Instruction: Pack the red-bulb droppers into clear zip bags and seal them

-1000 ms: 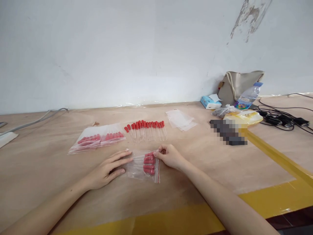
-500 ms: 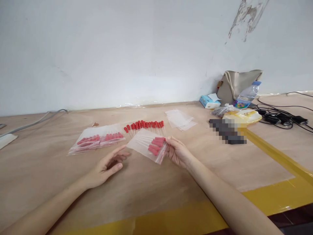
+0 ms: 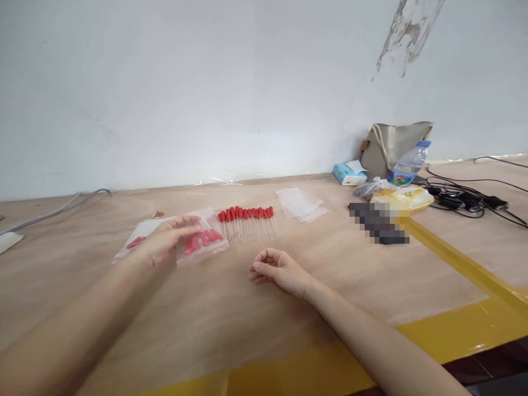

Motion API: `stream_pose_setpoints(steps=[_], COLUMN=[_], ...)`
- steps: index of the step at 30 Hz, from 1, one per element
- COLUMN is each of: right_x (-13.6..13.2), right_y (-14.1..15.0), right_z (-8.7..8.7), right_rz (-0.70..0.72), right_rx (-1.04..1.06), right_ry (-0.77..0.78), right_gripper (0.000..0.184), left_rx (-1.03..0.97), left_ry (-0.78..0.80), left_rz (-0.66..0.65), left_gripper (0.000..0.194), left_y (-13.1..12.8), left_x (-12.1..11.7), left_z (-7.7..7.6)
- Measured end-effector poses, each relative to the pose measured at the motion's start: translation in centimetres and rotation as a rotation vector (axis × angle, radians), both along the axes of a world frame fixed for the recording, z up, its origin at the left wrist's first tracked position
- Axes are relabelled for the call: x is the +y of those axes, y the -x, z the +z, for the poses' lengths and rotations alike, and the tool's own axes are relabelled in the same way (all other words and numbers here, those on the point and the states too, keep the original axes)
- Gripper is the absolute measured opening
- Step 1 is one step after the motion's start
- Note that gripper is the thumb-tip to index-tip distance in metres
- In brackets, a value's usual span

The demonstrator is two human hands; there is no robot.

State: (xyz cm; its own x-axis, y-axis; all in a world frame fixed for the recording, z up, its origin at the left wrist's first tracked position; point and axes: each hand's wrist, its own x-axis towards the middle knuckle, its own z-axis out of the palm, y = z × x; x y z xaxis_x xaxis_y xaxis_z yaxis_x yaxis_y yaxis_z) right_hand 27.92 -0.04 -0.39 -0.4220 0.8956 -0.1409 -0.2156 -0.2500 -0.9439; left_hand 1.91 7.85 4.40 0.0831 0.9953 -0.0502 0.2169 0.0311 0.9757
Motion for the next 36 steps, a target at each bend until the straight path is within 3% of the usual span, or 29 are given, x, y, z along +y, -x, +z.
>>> stream_pose_setpoints(steps=[4,8,10,13,15,17,19,22,25,29,32,36], right_x=[0.7,2.2,3.8,7.4,10.1,12.5,14.4,16.2,16.9,17.1,17.0,16.1], right_y=[-0.7,-3.0,-4.7,-6.7,-7.1,-6.8,-6.1,-5.0,-4.5,-4.1,-4.0,-4.2], right_z=[-0.2,0.1,0.7,1.8,2.5,2.8,2.5,1.5,0.4,-0.5,-0.3,1.7], right_rz=[-0.139,-0.306,-0.426,-0.547,-0.574,-0.598,-0.618,-0.626,-0.624,-0.626,-0.664,-0.791], right_rx=[-0.079,-0.343,-0.598,-1.121,-1.414,-1.540,-1.572,-1.600,-1.580,-1.503,-1.413,-1.236], right_ry=[-0.028,-0.170,-0.329,-0.548,-0.569,-0.521,-0.463,-0.384,-0.331,-0.315,-0.308,-0.330], right_gripper=[0.032,0.030,0.025,0.019,0.024,0.029,0.035,0.040,0.032,0.028,0.028,0.033], left_rx=[0.260,0.542,0.656,0.741,0.762,0.794,0.769,0.722,0.718,0.721,0.718,0.710], left_ry=[0.077,-0.046,-0.198,-0.470,-0.593,-0.790,-0.937,-0.911,-0.856,-0.833,-0.826,-0.820], left_rz=[-0.018,0.015,0.064,0.074,-0.005,-0.178,-0.327,-0.370,-0.327,-0.367,-0.375,-0.381], left_gripper=[0.025,0.028,0.031,0.028,0.019,0.016,0.016,0.016,0.015,0.016,0.017,0.017], left_y=[3.6,3.8,3.0,1.4,0.4,-0.2,-0.3,0.0,0.3,0.2,0.1,0.2], left_x=[4.5,5.7,4.7,1.3,-1.6,-4.3,-6.0,-6.7,-6.3,-6.0,-6.2,-6.2], left_z=[1.2,1.1,1.1,0.4,-0.8,-2.5,-4.0,-5.2,-5.2,-4.8,-4.7,-4.9])
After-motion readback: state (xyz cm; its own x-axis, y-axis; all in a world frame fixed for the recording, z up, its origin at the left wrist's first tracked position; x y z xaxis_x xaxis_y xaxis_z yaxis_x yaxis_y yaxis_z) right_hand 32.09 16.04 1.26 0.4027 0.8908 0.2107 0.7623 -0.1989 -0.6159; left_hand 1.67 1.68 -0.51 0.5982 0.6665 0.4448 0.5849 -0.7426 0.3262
